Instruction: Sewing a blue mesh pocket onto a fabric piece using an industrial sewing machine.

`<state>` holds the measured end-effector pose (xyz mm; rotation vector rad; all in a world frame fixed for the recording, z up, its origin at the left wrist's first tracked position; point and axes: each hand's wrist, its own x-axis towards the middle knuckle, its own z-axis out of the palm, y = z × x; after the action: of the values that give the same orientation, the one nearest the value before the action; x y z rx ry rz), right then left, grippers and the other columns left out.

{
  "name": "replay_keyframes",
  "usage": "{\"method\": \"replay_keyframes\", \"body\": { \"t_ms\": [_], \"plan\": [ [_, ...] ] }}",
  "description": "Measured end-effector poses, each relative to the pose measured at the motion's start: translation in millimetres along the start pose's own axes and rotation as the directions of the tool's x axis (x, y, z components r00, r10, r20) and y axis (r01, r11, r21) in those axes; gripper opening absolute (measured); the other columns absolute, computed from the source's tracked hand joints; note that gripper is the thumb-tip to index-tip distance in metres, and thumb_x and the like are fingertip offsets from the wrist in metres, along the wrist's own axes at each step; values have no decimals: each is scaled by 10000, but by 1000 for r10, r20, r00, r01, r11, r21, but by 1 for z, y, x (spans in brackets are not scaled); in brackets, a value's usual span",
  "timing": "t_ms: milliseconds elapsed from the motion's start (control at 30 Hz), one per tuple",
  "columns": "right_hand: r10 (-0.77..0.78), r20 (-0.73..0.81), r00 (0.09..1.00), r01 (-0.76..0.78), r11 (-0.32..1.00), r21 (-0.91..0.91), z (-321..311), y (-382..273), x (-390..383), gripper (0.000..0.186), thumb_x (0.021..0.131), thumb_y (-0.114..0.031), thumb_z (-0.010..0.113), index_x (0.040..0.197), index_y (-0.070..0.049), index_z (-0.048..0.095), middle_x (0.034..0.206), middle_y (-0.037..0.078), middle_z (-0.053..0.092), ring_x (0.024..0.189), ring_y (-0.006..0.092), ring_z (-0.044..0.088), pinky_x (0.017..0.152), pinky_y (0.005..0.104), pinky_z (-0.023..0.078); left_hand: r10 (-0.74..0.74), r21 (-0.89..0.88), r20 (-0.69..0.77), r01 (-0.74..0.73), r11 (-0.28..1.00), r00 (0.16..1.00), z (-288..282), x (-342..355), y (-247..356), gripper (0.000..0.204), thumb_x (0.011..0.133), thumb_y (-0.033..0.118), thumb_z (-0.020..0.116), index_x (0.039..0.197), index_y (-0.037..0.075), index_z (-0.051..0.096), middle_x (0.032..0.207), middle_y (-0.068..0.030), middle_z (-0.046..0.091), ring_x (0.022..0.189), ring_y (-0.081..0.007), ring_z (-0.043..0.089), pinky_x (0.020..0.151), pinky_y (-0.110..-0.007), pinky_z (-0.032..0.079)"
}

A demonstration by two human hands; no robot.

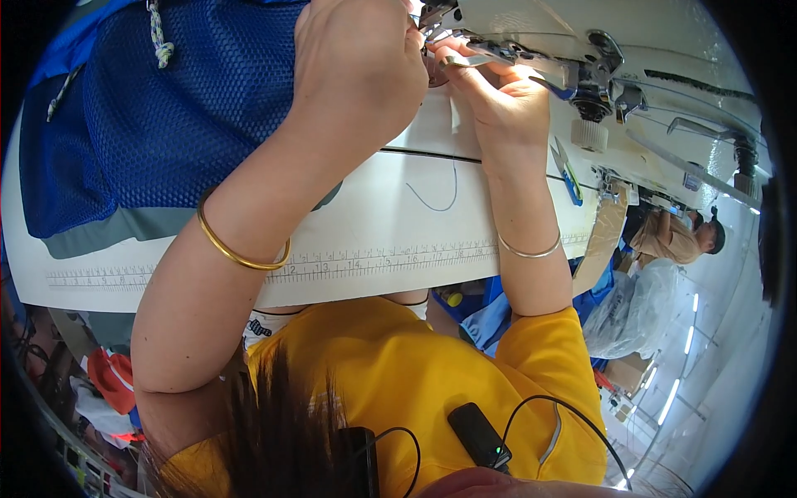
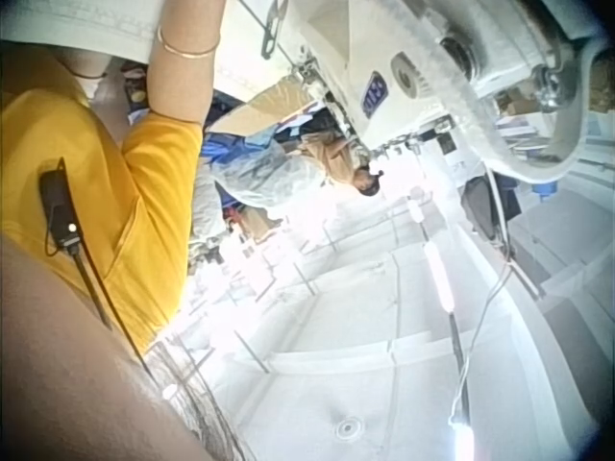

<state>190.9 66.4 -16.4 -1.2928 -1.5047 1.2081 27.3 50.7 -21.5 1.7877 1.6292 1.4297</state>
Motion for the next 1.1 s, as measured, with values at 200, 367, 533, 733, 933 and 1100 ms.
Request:
{"method": "replay_keyframes", "body": {
  "t_ms": [200, 367, 533, 733, 933, 1100],
  "plan": [
    [-11, 28, 1000, 10, 999, 35, -2, 3, 1, 185, 929, -7, 717, 1098, 61, 749, 1007, 95, 754, 895, 137, 697, 826, 244, 557, 27, 7, -28, -27, 1000, 999, 2, 0, -2, 27, 802, -23, 660, 778, -16, 650, 976, -158, 659, 968, -352, 579, 873, -418, 460],
    [-12, 8, 1000, 12, 1000, 21, -1, 2, 0, 189, 927, -9, 718, 1099, 64, 747, 1008, 96, 755, 901, 136, 696, 829, 241, 554, 40, 12, -15, -40, 999, 999, 1, 0, -2, 31, 800, -26, 664, 779, -14, 644, 974, -156, 655, 971, -356, 575, 869, -424, 457],
    [7, 15, 1000, -8, 998, 63, -1, 2, 0, 197, 925, -11, 720, 1104, 68, 744, 1008, 94, 755, 908, 133, 695, 833, 234, 552, 33, 29, -9, -33, 999, 999, 1, -1, -2, 40, 800, -25, 668, 772, -15, 642, 977, -160, 654, 976, -358, 573, 868, -426, 456],
    [-10, 12, 1000, 10, 1000, 18, -1, 2, 1, 181, 923, -14, 729, 1085, 65, 748, 1005, 91, 755, 901, 123, 691, 834, 229, 549, 30, 25, -17, -30, 999, 999, 1, -1, -2, 47, 801, -21, 673, 767, -21, 641, 978, -166, 655, 975, -359, 575, 872, -425, 456],
    [-47, -10, 999, 47, 999, 2, -1, 5, 1, 169, 916, -13, 738, 1063, 69, 750, 991, 87, 754, 895, 123, 689, 846, 236, 548, 16, 2, -5, -16, 1000, 1000, 1, 1, 0, 56, 804, -18, 676, 759, -27, 644, 972, -173, 656, 975, -358, 575, 875, -425, 455],
    [-46, 16, 999, 45, 997, 69, -1, 6, 3, 189, 893, -14, 758, 1061, 73, 755, 991, 91, 756, 889, 124, 691, 864, 241, 542, -15, -2, 2, 15, 1000, 1000, -1, 1, 2, 55, 809, -17, 675, 763, -30, 649, 970, -175, 656, 973, -357, 575, 879, -423, 455]
  ]
}}
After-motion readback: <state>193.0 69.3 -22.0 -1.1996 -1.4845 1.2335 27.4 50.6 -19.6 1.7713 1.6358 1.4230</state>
